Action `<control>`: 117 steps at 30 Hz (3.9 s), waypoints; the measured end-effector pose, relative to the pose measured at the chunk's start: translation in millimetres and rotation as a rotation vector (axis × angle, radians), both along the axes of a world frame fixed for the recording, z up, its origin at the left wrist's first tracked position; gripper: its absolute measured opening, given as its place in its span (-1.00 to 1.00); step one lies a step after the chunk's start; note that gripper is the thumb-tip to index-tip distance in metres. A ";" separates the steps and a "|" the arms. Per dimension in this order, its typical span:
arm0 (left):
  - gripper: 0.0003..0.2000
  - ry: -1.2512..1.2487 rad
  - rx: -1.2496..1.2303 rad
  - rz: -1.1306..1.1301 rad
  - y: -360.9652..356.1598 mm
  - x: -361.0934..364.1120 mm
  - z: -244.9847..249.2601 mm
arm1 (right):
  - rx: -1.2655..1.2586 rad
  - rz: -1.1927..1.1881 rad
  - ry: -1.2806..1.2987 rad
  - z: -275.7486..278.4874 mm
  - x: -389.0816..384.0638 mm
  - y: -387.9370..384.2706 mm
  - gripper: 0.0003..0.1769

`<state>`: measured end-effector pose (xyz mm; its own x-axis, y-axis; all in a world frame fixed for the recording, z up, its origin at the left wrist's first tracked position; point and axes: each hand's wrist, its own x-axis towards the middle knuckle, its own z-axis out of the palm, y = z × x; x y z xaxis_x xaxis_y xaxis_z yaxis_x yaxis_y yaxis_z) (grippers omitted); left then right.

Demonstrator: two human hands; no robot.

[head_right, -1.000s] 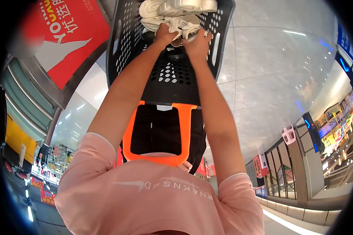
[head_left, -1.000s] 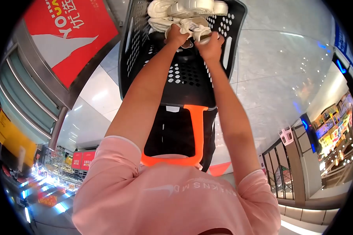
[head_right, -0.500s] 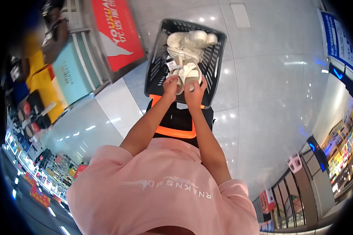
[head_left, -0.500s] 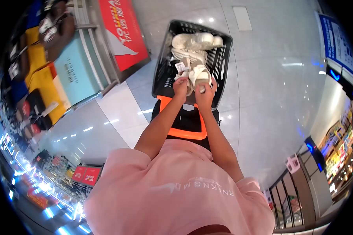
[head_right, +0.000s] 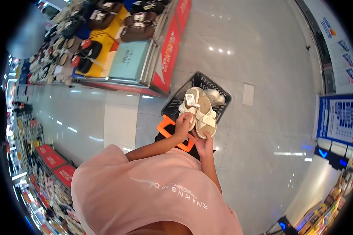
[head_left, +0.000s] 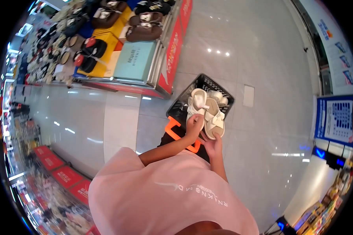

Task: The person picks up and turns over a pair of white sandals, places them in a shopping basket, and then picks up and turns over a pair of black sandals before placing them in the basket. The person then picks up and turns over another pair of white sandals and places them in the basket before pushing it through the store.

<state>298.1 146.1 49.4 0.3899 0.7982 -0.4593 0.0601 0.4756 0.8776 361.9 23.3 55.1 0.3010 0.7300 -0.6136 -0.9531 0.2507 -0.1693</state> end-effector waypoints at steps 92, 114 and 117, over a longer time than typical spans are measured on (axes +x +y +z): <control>-0.54 0.705 0.874 -0.249 472.8 -144.6 12.8 | -0.411 -0.100 -1.233 -32.8 -111.2 515.4 -0.39; -0.54 0.606 1.122 0.027 430.9 -213.9 37.3 | -0.541 0.338 -1.849 -44.4 -53.7 438.0 -0.52; -0.53 0.428 0.739 0.059 358.2 -286.4 53.4 | -0.568 0.536 -1.888 -71.5 -34.5 346.5 -0.55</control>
